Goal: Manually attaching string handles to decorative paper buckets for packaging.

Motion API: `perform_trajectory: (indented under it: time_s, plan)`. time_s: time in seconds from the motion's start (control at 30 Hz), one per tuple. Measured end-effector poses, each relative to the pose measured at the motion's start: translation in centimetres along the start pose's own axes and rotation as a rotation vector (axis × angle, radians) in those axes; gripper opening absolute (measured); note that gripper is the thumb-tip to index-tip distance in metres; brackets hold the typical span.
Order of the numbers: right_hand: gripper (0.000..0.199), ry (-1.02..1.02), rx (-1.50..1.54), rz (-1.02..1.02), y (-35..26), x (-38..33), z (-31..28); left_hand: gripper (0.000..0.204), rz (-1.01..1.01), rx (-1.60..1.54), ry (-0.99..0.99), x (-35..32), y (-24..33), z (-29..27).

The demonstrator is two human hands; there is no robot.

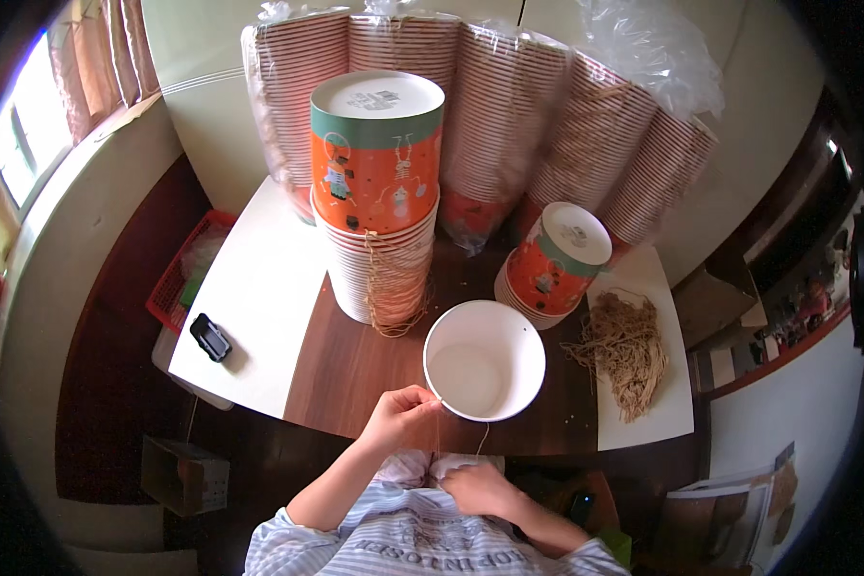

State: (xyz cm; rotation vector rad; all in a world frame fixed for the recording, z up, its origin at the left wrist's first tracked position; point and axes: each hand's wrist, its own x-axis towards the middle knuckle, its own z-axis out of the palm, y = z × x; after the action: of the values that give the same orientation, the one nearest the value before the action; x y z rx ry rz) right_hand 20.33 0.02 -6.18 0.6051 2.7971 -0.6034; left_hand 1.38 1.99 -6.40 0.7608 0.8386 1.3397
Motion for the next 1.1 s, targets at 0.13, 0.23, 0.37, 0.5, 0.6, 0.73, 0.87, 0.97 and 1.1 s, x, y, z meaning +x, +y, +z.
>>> perform_trajectory:
  time_s: [0.13, 0.23, 0.37, 0.5, 0.6, 0.73, 0.87, 0.97, 1.1]
  plan:
    - [0.014, 0.070, -0.005, 0.017, 1.0, -0.2, 0.4, 0.014, 0.106, 0.299, 0.106, 0.1, -0.3, 0.2]
    - [0.015, 0.086, 0.030, 0.063, 1.1, 0.0, 0.5, 0.014, 0.156, 0.396, 0.148, 0.0, -0.1, 0.5]
    - [0.014, 0.082, 0.002, 0.064, 1.2, 0.2, 1.5, 0.012, 0.132, 0.397, 0.144, -0.2, 0.2, 0.5]
    - [0.016, 0.030, -0.007, 0.046, 0.3, 0.6, 0.6, 0.011, 0.171, 0.421, 0.151, -0.2, -0.2, 0.5]
    - [0.017, 0.003, -0.002, 0.070, -0.5, 0.8, 0.4, 0.010, 0.175, 0.415, 0.169, -0.1, -0.5, 0.9]
    - [0.013, 0.005, 0.029, 0.060, -0.5, 1.0, 2.0, 0.011, 0.190, 0.358, 0.191, 0.0, -1.1, 1.6]
    - [0.012, -0.009, 0.009, 0.027, 0.0, 1.4, 3.7, 0.009, 0.191, 0.334, 0.202, 0.3, -1.5, 2.0]
    - [0.010, -0.006, 0.015, 0.048, -0.5, 1.4, 2.3, 0.007, 0.191, 0.364, 0.207, 0.3, -1.0, 2.7]
    - [0.007, 0.010, -0.005, 0.081, -0.2, 1.6, 2.2, 0.008, 0.336, 0.588, 0.252, 0.9, -1.9, 2.4]
